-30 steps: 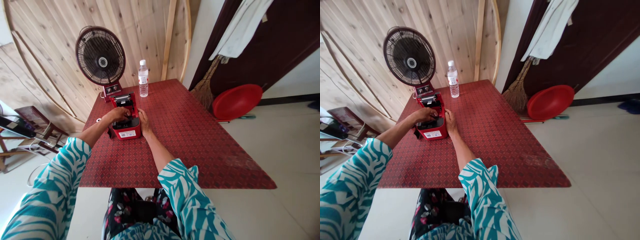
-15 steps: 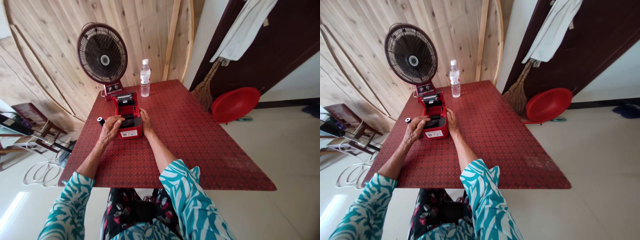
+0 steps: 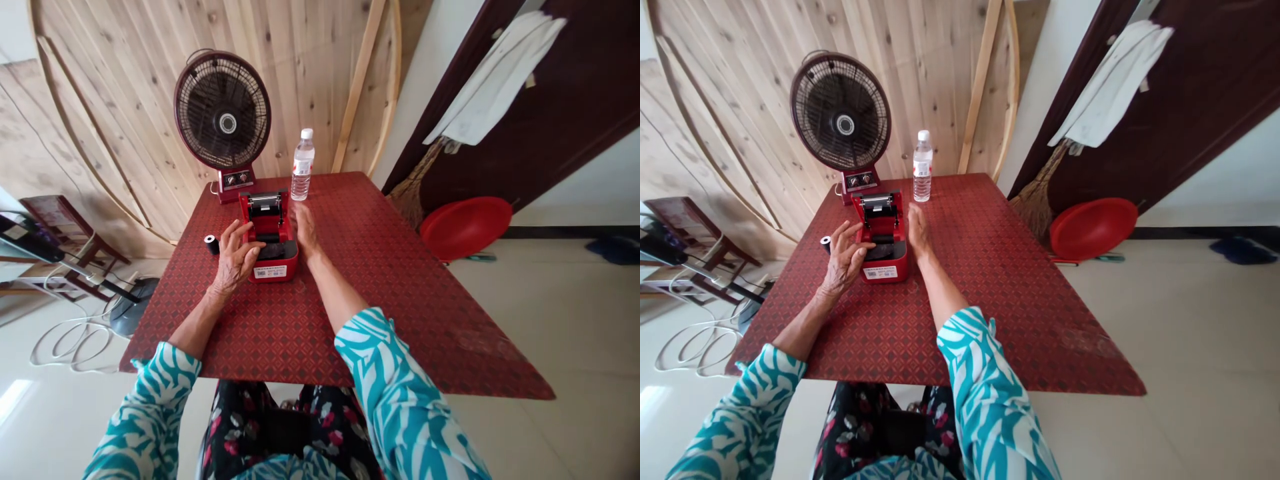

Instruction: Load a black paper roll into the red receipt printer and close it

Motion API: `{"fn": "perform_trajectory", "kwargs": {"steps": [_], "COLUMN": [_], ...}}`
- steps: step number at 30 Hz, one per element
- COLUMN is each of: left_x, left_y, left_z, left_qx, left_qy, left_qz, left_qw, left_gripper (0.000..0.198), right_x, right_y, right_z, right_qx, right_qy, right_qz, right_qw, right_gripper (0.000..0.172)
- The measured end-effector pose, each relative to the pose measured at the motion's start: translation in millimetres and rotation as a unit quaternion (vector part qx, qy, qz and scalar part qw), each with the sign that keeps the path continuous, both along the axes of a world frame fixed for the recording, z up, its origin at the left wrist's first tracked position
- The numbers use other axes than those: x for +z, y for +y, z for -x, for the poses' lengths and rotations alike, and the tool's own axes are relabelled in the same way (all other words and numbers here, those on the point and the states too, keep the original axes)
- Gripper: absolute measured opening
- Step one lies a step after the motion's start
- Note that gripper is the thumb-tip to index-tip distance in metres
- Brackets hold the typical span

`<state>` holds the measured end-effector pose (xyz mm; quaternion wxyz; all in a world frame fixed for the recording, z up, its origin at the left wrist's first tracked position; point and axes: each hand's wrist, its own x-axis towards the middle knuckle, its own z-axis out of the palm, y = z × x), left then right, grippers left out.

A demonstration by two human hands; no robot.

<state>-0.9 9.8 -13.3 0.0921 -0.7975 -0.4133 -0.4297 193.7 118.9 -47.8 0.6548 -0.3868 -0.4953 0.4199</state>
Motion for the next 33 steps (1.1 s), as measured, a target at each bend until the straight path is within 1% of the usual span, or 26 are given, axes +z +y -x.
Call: {"fn": "perform_trajectory", "kwargs": {"steps": [2,4,5,7,10,14,17,20,26,28,30,32,33], "left_x": [-1.7,-2.6,-2.9,-3.1,-2.6,-1.6,-3.0,-5.4,-6.4,-7.1,-8.7,-10.7,-11.5], "left_y": [1.4,2.0,2.0,1.6,0.6,0.4,2.1,4.0,2.7,1.5,0.8,0.2,-0.3], "left_z": [1.0,1.4,1.3,0.8,0.0,0.2,2.0,4.0,4.3,4.2,5.2,7.6,9.0], "left_qx": [0.003,0.004,0.006,0.01,0.015,0.029,0.046,0.053,0.055,0.059,0.059,0.056,0.055], "left_qy": [0.008,0.015,0.017,0.015,0.005,-0.008,-0.022,-0.017,-0.027,-0.025,-0.022,-0.022,-0.023], "left_qz": [-0.022,-0.037,-0.04,-0.045,-0.061,-0.076,-0.062,-0.039,-0.021,-0.011,-0.007,-0.011,-0.013], "left_qw": [1.0,0.999,0.999,0.999,0.998,0.997,0.997,0.998,0.998,0.998,0.998,0.998,0.998], "left_gripper": [0.042,0.039,0.038,0.037,0.033,0.028,0.044,0.054,0.052,0.051,0.052,0.056,0.058], "right_x": [18.1,32.7,37.5,41.1,35.3,20.0,10.1,5.1,0.7,0.8,6.2,19.4,28.4], "right_y": [14.1,21.3,21.8,17.0,-0.3,-27.4,-41.4,-48.1,-52.6,-52.3,-52.8,-60.6,-70.2], "right_z": [-1.3,-0.5,0.4,1.8,0.6,-4.7,-7.0,-8.7,-11.4,-9.7,-9.0,-15.1,-22.5], "right_qx": [-0.012,0.02,0.029,0.033,0.015,-0.014,-0.041,-0.058,-0.063,-0.064,-0.057,-0.045,-0.041], "right_qy": [0.006,-0.001,-0.004,-0.005,-0.018,-0.072,-0.109,-0.139,-0.176,-0.192,-0.209,-0.217,-0.216], "right_qz": [0.015,0.027,0.029,0.027,0.003,-0.057,-0.085,-0.104,-0.116,-0.11,-0.106,-0.101,-0.096], "right_qw": [1.0,0.999,0.999,0.999,1.0,0.996,0.99,0.983,0.975,0.973,0.971,0.97,0.971], "right_gripper": [0.064,0.064,0.064,0.064,0.062,0.059,0.06,0.062,0.061,0.063,0.065,0.063,0.061]}}
